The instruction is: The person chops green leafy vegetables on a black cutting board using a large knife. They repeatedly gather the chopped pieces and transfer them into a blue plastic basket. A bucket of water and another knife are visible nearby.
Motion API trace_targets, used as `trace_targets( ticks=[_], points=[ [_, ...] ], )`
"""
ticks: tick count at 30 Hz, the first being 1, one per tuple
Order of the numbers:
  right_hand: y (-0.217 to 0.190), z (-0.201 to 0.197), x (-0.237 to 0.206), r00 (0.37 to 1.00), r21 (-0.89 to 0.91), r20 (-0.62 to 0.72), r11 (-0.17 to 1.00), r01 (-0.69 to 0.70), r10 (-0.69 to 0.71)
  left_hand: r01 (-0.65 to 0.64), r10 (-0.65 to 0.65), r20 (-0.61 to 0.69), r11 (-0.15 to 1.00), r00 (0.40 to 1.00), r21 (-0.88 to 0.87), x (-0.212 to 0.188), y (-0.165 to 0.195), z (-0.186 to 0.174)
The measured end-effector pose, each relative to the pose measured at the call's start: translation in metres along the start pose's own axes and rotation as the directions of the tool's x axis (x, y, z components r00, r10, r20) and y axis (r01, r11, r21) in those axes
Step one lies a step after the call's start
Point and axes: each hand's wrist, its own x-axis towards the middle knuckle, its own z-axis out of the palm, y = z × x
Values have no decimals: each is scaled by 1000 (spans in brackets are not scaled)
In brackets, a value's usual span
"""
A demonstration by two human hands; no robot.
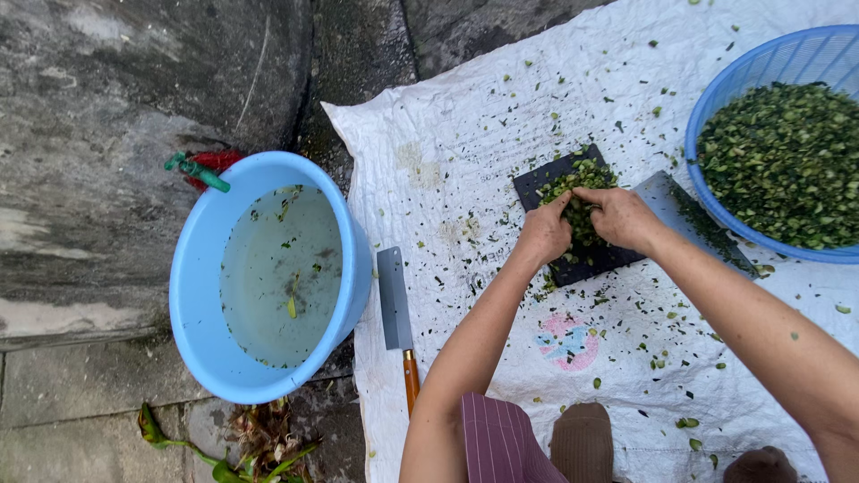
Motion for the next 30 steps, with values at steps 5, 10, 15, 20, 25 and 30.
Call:
trace_targets(
  ticks=[5,10,15,20,25,30],
  points=[
    [-12,-19,5,996,-161,-76,987,25,-38,-113,73,-337,988,939,-101,-9,3,4],
    [-25,-35,5,999,-387,32,921,51,-42,14,-26,-453,999,891,-29,-6,-8,1],
    [15,-45,-31,945,-396,282,877,273,-167,-59,112,-451,990,886,130,35,-22,-14],
    [92,-49,-107,825,-534,532,832,153,190,53,5,-279,978,960,200,67,-11,-28],
    [143,-34,-150,815,-604,426,794,-66,392,141,-105,-191,973,976,183,70,-3,-31],
    [163,7,-184,831,-478,192,789,-385,522,121,-45,-312,966,949,227,57,-11,-20]
  ],
)
